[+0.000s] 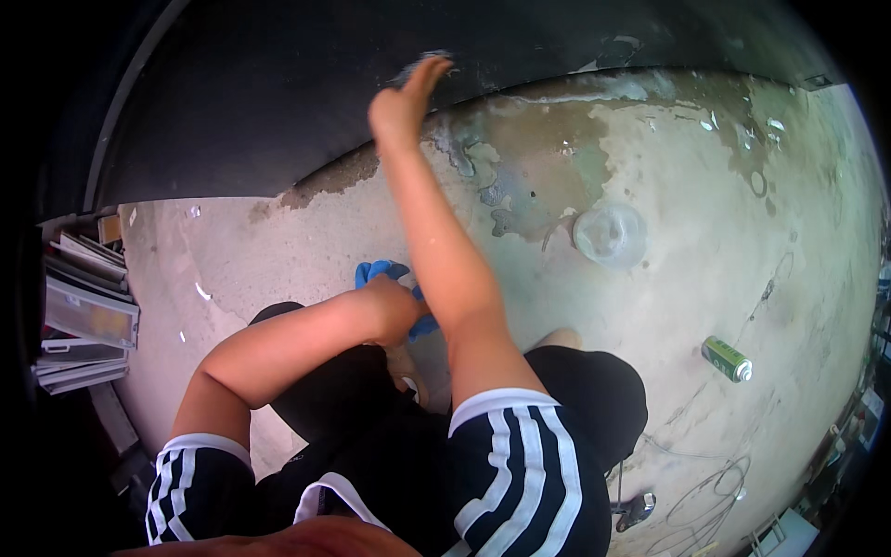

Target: The person scrubs the lower edge of a black car bumper with a steel wool pad. They then spray a cleaning agent from a green can onto the bumper and continue scrubbing the surface with the pad.

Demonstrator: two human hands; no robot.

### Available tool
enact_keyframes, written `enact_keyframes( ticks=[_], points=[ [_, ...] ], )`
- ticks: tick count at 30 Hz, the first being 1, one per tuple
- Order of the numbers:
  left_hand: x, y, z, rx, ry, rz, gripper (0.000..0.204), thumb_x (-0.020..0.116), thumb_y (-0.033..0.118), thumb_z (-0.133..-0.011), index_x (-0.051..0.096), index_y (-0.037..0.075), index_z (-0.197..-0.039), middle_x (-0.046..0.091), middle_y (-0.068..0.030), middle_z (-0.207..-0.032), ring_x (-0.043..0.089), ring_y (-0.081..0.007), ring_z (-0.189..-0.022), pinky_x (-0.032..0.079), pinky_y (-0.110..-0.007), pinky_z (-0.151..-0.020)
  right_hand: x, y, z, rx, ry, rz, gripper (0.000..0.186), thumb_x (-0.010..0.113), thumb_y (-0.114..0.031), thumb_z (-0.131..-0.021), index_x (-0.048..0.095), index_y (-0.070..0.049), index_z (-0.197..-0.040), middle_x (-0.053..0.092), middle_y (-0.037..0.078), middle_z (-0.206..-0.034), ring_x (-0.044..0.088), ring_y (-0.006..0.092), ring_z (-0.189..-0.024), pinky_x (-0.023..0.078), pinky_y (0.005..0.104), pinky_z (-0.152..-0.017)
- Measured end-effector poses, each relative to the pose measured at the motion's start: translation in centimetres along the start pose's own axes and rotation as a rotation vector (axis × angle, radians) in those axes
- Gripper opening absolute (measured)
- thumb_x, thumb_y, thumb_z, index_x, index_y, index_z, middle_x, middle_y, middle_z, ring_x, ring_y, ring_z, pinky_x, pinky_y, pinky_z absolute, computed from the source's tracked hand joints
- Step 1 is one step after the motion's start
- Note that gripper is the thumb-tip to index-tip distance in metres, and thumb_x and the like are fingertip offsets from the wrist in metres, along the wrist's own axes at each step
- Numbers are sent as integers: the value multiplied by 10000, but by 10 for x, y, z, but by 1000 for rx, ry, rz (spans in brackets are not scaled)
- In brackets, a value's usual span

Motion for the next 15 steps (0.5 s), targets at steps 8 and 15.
enact_keyframes(
  ticks=[8, 15],
  points=[
    [-7, 6, -3, -8, -38, -7, 588, 676, 148, -693, 567, 137, -1271, 589, -117, -1250, 578, -268, -1124, 452, -433, -851, -11, 35, -30, 96, 39, -183, 838, 343, 132, -778, -71, -35, -1486, -92, 189, -1556, -23, 289, -1440, 67, 329, -1161],
    [8, 1, -14, 70, -47, -96, 576, 650, 148, -714, 556, 125, -1282, 590, -123, -1254, 582, -270, -1129, 449, -442, -907, 34, -14, 20, 25, -115, -50, 888, 422, 117, -751, -84, 5, -1472, -138, 194, -1549, -99, 287, -1435, 9, 330, -1159]
  ],
)
Point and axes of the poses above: each hand's wrist, its own z-axis away from the middle knuckle, its own x-axis out of the palm, y = z × x, the point moved 4 cm from there along -z, towards the middle knuckle
